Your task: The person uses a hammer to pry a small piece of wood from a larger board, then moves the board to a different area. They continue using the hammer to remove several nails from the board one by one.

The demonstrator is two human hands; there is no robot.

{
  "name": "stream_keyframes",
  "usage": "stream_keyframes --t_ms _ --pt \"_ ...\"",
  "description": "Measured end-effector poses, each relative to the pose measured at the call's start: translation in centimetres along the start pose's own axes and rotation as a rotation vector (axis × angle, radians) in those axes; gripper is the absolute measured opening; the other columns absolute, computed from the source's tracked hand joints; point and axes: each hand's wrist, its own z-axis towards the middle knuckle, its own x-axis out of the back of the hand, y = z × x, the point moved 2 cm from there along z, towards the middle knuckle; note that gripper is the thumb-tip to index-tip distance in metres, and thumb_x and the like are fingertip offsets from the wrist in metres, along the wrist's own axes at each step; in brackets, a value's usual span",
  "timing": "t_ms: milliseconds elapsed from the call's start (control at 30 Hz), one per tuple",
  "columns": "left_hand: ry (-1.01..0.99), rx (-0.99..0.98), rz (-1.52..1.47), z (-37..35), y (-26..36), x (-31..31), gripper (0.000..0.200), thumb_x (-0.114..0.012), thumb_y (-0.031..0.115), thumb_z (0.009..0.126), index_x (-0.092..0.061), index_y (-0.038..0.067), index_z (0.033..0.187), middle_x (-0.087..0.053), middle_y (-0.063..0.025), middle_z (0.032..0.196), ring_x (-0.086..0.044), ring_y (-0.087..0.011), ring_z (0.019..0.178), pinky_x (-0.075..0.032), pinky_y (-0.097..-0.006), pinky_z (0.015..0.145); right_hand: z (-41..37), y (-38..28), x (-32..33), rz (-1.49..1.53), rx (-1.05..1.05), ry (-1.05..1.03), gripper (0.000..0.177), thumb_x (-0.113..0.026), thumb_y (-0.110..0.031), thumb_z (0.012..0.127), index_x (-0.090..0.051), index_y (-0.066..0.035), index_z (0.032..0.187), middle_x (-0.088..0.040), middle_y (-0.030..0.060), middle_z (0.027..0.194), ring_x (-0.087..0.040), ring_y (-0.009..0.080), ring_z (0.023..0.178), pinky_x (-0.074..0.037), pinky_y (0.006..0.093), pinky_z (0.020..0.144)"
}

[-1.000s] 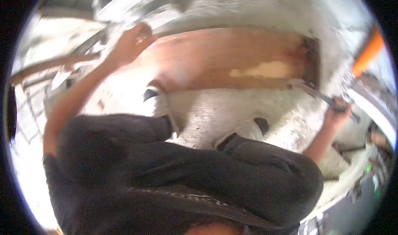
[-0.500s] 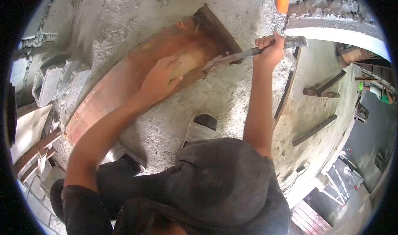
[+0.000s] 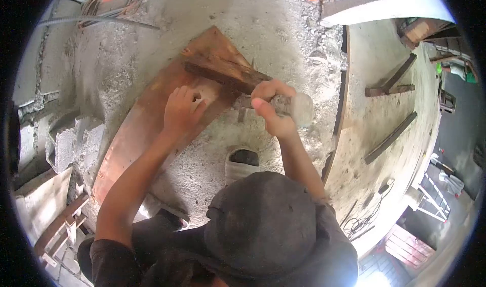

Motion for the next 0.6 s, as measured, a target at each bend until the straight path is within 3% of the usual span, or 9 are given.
stream_keyframes --t_ms 67,133,167,267,367,467,533,600 --pt "0.27 -0.348 0.035 -0.3 1.4 0.2 0.035 -0.073 0.02 0.08 -0.064 0.009 0.112 -0.059 -0.0087 0.117 -0.053 -0.0268 0.115 -0.044 -0.0407 0.093 -0.6 0.6 0.7 -0.023 -0.013 0.008 0.026 -0.068 -0.011 0.087 -0.044 -0.009 0.076 -0.049 0.0041 0.06 -0.044 0.0139 0.053 -0.039 0.0321 0.058" --pt "0.334 -0.436 0.083 1.5 3.3 0.4 0.032 -0.072 0.02 0.08 -0.064 0.009 0.11 -0.059 -0.0072 0.112 -0.054 -0.0249 0.112 -0.043 -0.0401 0.094 -1.1 1.4 1.8 -0.018 -0.113 0.029 0.018 -0.068 -0.004 0.084 -0.051 -0.006 0.077 -0.057 0.0048 0.068 -0.053 0.0143 0.063 -0.043 0.0289 0.061" --pt "0.409 -0.519 0.129 2.6 4.4 0.6 0.03 -0.071 0.02 0.08 -0.064 0.01 0.108 -0.059 -0.0056 0.108 -0.054 -0.023 0.11 -0.042 -0.0394 0.094 -1.0 1.3 2.0 -0.019 -0.107 0.031 0.018 -0.068 -0.004 0.084 -0.051 -0.006 0.077 -0.057 0.0048 0.068 -0.053 0.0143 0.063 -0.043 0.0289 0.061" --pt "0.388 -0.61 0.36 5.3 5.8 -1.0 0.039 -0.077 0.023 0.078 -0.063 0.011 0.112 -0.059 -0.0049 0.109 -0.053 -0.0229 0.11 -0.038 -0.042 0.1 -0.2 1.2 2.8 0.176 -0.154 0.103 0.019 -0.068 -0.006 0.084 -0.051 -0.007 0.075 -0.057 0.0052 0.067 -0.052 0.0139 0.06 -0.042 0.0276 0.057" --pt "0.239 -0.642 0.462 7.3 6.7 -0.6 0.039 -0.077 0.025 0.077 -0.064 0.012 0.111 -0.06 -0.0034 0.111 -0.054 -0.0229 0.111 -0.037 -0.042 0.1 -0.2 1.3 3.1 0.181 -0.186 0.072 0.021 -0.069 -0.009 0.085 -0.05 -0.008 0.075 -0.056 0.0039 0.066 -0.051 0.0135 0.059 -0.04 0.0272 0.053" --pt "0.33 -0.608 0.542 9.3 7.6 1.9 0.035 -0.076 0.027 0.079 -0.064 0.014 0.11 -0.061 -0.0021 0.11 -0.055 -0.0225 0.112 -0.037 -0.0425 0.098 0.2 0.2 2.1 0.083 -0.23 -0.057 0.024 -0.073 -0.011 0.084 -0.051 -0.008 0.073 -0.054 0.0024 0.067 -0.049 0.0124 0.059 -0.038 0.0279 0.053" --pt "0.385 -0.487 0.504 11.9 7.7 4.8 0.03 -0.074 0.028 0.082 -0.066 0.014 0.107 -0.064 -0.0052 0.107 -0.058 -0.0263 0.109 -0.037 -0.0453 0.097 -0.1 -1.3 1.0 -0.37 -0.21 -0.283 0.022 -0.072 -0.013 0.086 -0.054 -0.004 0.077 -0.053 0.0049 0.067 -0.05 0.0145 0.064 -0.04 0.029 0.061" --pt "0.296 -0.343 0.356 14.8 7.1 8.6 0.025 -0.072 0.029 0.083 -0.071 0.01 0.099 -0.068 -0.0091 0.105 -0.061 -0.0282 0.109 -0.041 -0.0474 0.098 -0.7 -1.9 0.7 -0.354 -0.232 -0.316 0.023 -0.076 -0.015 0.085 -0.058 -0.003 0.079 -0.054 0.0037 0.071 -0.051 0.0143 0.067 -0.039 0.0284 0.062"
